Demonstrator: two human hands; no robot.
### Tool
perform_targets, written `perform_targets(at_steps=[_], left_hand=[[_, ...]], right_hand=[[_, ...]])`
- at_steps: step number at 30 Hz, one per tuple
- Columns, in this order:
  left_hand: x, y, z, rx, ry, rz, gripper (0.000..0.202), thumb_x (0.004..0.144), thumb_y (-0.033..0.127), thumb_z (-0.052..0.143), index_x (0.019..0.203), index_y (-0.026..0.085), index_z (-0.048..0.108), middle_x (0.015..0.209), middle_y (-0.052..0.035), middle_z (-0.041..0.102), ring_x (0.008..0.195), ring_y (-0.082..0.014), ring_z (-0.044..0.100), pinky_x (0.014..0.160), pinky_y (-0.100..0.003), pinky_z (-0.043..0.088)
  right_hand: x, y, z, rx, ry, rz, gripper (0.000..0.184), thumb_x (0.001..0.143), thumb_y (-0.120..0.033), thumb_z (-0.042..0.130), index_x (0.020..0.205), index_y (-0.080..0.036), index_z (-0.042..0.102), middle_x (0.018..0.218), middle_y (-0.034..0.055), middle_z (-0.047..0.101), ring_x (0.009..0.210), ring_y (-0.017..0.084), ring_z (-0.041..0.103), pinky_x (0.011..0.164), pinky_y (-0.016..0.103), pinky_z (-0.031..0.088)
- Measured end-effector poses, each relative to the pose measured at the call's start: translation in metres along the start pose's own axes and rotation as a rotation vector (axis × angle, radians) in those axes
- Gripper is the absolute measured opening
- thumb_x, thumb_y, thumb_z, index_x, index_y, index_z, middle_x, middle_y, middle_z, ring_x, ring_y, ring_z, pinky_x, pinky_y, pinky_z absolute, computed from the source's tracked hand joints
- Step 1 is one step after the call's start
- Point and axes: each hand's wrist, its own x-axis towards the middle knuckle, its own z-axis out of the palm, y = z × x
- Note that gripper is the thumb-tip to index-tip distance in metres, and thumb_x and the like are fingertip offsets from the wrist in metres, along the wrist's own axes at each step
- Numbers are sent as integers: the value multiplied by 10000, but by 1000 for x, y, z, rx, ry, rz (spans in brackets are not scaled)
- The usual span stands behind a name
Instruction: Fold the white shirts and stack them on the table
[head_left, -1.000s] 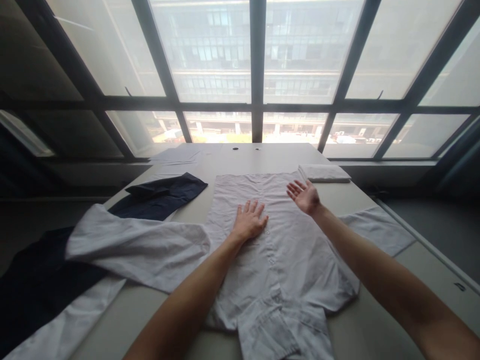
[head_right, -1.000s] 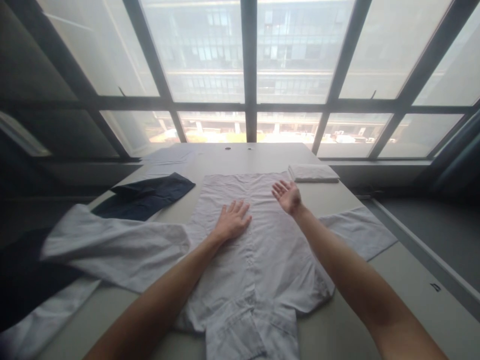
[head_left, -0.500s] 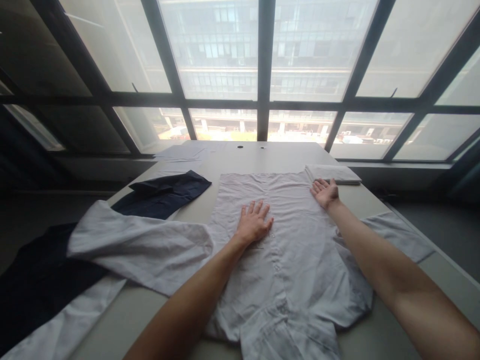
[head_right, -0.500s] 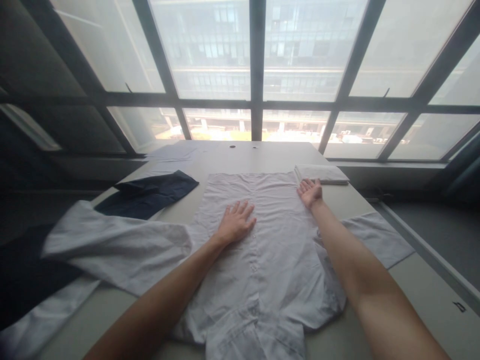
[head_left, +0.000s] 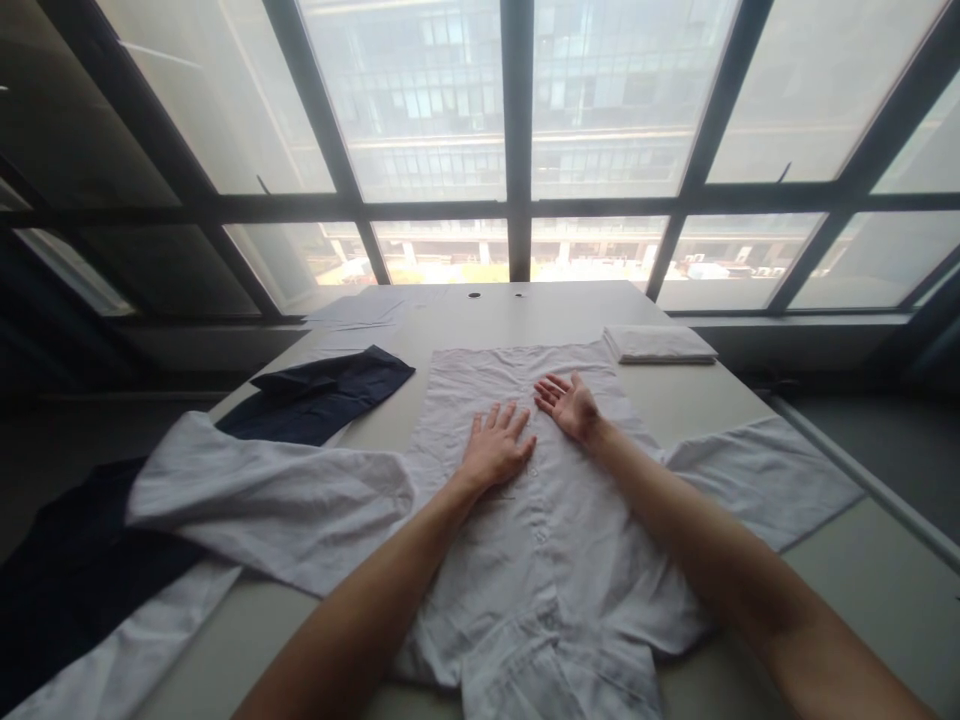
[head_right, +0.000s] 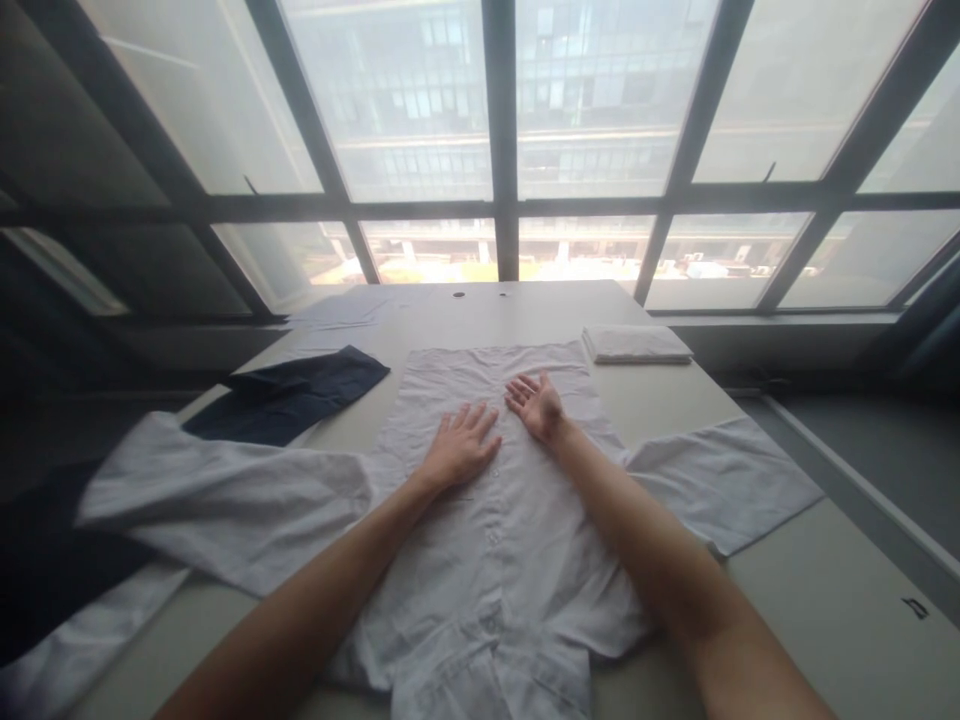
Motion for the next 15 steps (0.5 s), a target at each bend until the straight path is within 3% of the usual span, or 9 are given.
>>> perform_targets(at_steps=[11,15], left_hand=[[2,-3,-2,-144,19,0,595,999,534,417,1539,284,417,1658,-86,288,1535,-360,187,1201,-650,105],[11,0,-15,-522,149,36,527,976,450,478,1441,208,537,1574,-127,437,1490,-306,326,1221,-523,232]], right_hand=[[-1,0,-6,113,-5,-13,527,1037,-575,249,1205,-218,599,1303,159,620,1142,228,659,827,454,609],[-2,0,-7,141,-9,-19,548,1039,-584,229,1201,-216,602,1275,151,636,1118,229,670,821,454,615]])
